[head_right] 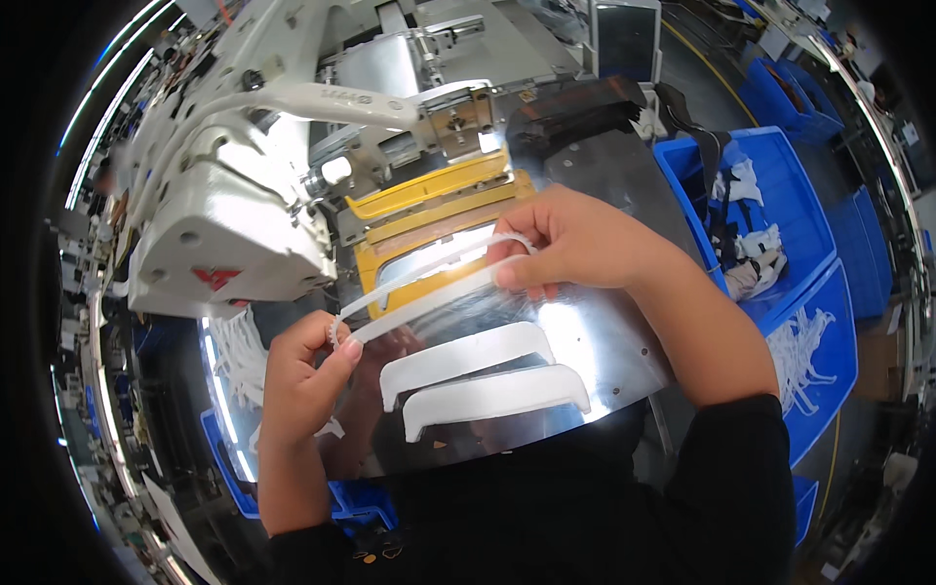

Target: Using an industrial sewing machine or heat-press jig to assemble white garment panels with black straps.

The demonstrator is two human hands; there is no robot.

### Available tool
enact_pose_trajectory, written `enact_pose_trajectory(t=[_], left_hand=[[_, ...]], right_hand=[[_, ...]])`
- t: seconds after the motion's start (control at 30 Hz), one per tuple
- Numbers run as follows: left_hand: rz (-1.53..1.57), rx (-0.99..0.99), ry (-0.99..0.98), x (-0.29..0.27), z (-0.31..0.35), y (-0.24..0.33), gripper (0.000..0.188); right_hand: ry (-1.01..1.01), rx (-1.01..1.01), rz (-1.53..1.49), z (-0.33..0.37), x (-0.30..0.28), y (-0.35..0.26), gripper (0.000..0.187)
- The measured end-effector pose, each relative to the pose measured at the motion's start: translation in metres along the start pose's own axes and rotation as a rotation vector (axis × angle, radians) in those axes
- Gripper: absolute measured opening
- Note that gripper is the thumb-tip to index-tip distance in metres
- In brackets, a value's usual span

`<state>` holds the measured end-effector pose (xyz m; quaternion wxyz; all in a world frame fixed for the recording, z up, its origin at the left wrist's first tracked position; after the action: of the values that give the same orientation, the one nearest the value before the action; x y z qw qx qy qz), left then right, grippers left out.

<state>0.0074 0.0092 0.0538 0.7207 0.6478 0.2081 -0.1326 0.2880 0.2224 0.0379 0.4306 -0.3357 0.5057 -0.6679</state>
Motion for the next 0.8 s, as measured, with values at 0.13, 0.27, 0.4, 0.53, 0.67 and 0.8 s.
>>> enact_pose_trajectory(t=[0.13,0.27,0.4,0.53,0.67,0.8], left_hand=[[-0.117,-0.135,0.141,0.021,-0.019,-0.024,0.018],[-0.5,0.095,0.325,0.031,-0.023,-0.028,0.024],[-0.657,0.253,0.159,0.032,-0.021,-0.033,0.05],[-0.736,0.224,0.11,0.034,-0.02,-0.034,0.059],[-0.777,0.173,0.082,0.033,-0.016,-0.033,0.065],[-0.795,0.142,0.055,0.031,-0.016,-0.032,0.066]], right_hand=[[0.245,0.077,0.252,-0.015,-0.007,0.008,0.021],[0.378,0.018,0.613,-0.021,-0.014,0.016,0.033],[0.411,0.068,0.617,-0.02,-0.014,0.013,0.036],[0.44,0.092,0.624,-0.018,-0.015,0.015,0.035],[0.554,0.164,0.668,-0.016,-0.019,0.003,0.042],[0.55,0.207,0.652,-0.017,-0.022,0.002,0.045]])
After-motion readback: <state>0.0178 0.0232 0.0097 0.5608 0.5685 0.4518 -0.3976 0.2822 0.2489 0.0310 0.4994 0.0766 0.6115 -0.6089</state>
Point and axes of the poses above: each hand's wrist, its own z-axis away from the middle knuckle, its own x-axis out of the palm, y = z × x, the point moved 1 cm from there along -z, towards the middle knuckle, and after that the axes turned 2 degrees about -x, right-handed, at the moved point
